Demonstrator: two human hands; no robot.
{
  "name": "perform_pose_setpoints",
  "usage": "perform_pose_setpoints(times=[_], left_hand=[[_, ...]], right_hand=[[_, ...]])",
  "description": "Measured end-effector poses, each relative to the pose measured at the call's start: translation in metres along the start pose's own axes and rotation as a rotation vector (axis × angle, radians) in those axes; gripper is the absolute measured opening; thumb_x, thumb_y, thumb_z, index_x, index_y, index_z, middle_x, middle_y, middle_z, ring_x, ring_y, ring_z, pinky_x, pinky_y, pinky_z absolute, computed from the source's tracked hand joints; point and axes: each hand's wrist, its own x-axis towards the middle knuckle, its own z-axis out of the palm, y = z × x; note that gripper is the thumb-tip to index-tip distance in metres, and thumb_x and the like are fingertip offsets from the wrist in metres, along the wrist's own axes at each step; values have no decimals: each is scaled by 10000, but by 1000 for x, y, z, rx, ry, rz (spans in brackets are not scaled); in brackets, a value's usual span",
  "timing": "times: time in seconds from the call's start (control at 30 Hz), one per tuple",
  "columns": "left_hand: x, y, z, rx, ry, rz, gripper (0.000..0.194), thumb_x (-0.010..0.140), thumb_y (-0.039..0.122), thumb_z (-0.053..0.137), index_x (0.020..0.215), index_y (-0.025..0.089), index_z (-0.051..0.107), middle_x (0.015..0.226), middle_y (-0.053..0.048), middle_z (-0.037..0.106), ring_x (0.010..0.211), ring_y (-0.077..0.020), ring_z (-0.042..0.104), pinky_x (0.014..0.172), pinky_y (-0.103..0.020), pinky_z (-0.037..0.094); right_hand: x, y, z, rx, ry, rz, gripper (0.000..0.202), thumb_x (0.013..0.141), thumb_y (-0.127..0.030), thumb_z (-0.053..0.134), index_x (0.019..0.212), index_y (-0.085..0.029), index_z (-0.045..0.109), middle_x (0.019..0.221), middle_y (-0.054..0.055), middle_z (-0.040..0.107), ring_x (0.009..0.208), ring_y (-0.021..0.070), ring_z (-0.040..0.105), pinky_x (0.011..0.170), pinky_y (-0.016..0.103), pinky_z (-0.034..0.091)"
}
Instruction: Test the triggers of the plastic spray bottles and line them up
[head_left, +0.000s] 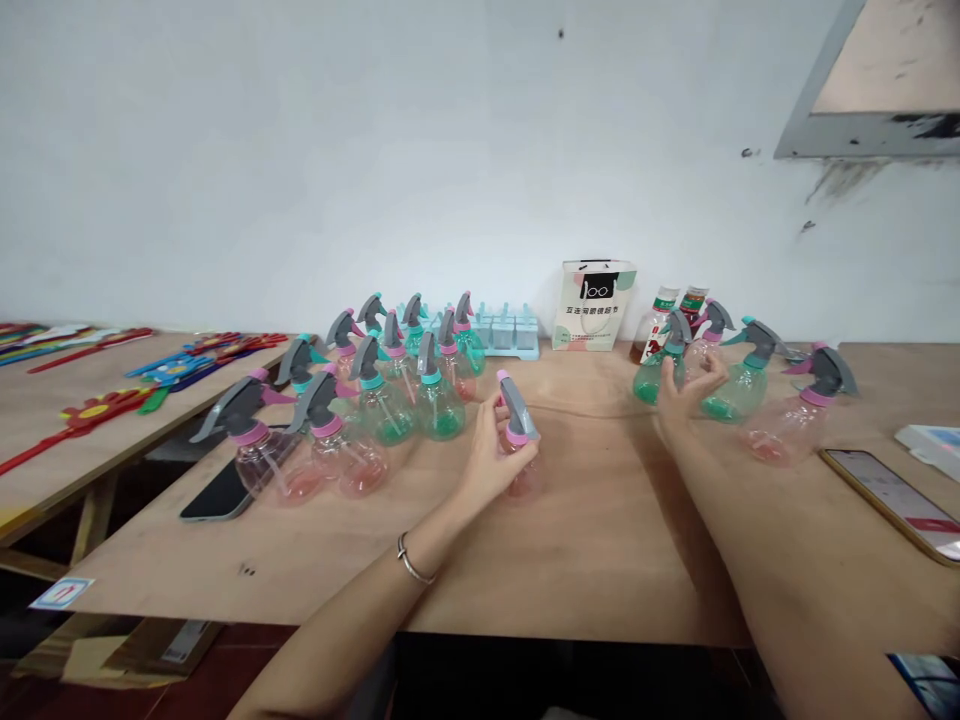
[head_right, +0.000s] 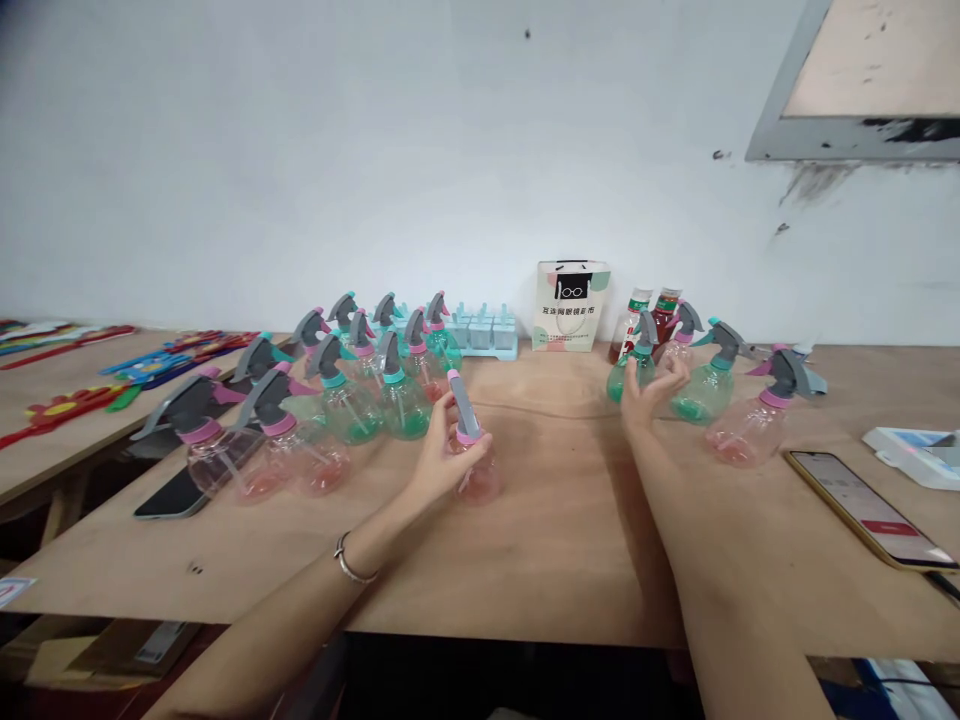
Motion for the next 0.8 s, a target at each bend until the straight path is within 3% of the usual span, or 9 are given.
perform_pose_setpoints(times=[0.1,0.2,0.27,0.4,0.53,0.6,0.67,0.73,0.8], left_hand=[[-9,2,9,82,52,35,879,719,312,758,1459,277,284,1259,-104,415,1201,-259,535,981,-451,516],[-23,6,21,149,20,62,1094,686,277,776,1549,307,103,1341,-125,309,1328,-301,421,1107,-530,419],[-34,10,30,154,-57,61,1211,674,241,768,1565,333,-47,1405,-143,249,1396,-325,335,1110,-550,416],[-51,15,36,246,-219,90,1377,636,380,837,1553,320,-188,1523,-183,149,1460,-397,226,1133,-642,341],[-49,18,15,354,-307,187,1246,642,562,818,1576,324,29,1560,-175,209,1441,-427,285,1136,-674,297],[-38,18,-6,355,-124,278,929,776,530,721,1526,314,216,1523,-151,299,1436,-370,322,1163,-611,299],[-22,13,-31,364,194,314,671,862,443,646,1439,285,340,1471,-138,355,1428,-316,339,1189,-554,284],[-1,2,-55,375,478,279,611,849,393,663,1377,251,389,1463,-145,334,1439,-302,315,1209,-530,256],[19,-13,-73,361,564,235,696,792,371,710,1379,224,367,1461,-159,323,1435,-303,318,1213,-514,262]], right_hand=[[-47,-49,-10,211,-194,-179,619,822,-592,569,1292,-217,427,1245,135,498,1170,326,524,994,545,452],[-85,-110,-22,487,-751,-290,835,733,-625,696,1407,-232,397,1381,155,488,1262,348,516,1038,528,455],[-99,-147,-33,588,-1044,-214,977,711,-585,761,1508,-272,291,1533,147,396,1358,332,471,1098,511,431],[-101,-183,-55,628,-1260,73,714,863,-500,642,1497,-307,377,1510,108,489,1252,273,596,1014,461,523],[-87,-175,-64,748,-1215,226,449,841,-399,674,1273,-296,615,1346,49,650,1294,254,581,1136,452,425],[-80,-165,-63,845,-1147,364,353,792,-335,692,1140,-280,666,1256,42,702,1286,253,592,1153,444,403],[-76,-155,-59,936,-1130,552,339,740,-301,676,1077,-264,668,1160,53,741,1209,265,645,1107,455,446],[-73,-147,-54,1019,-1145,721,371,693,-304,639,1059,-249,660,1075,69,762,1125,280,686,1045,477,490],[-73,-141,-49,1077,-1157,823,392,658,-311,604,1040,-238,656,1014,81,767,1075,289,701,1006,491,507]])
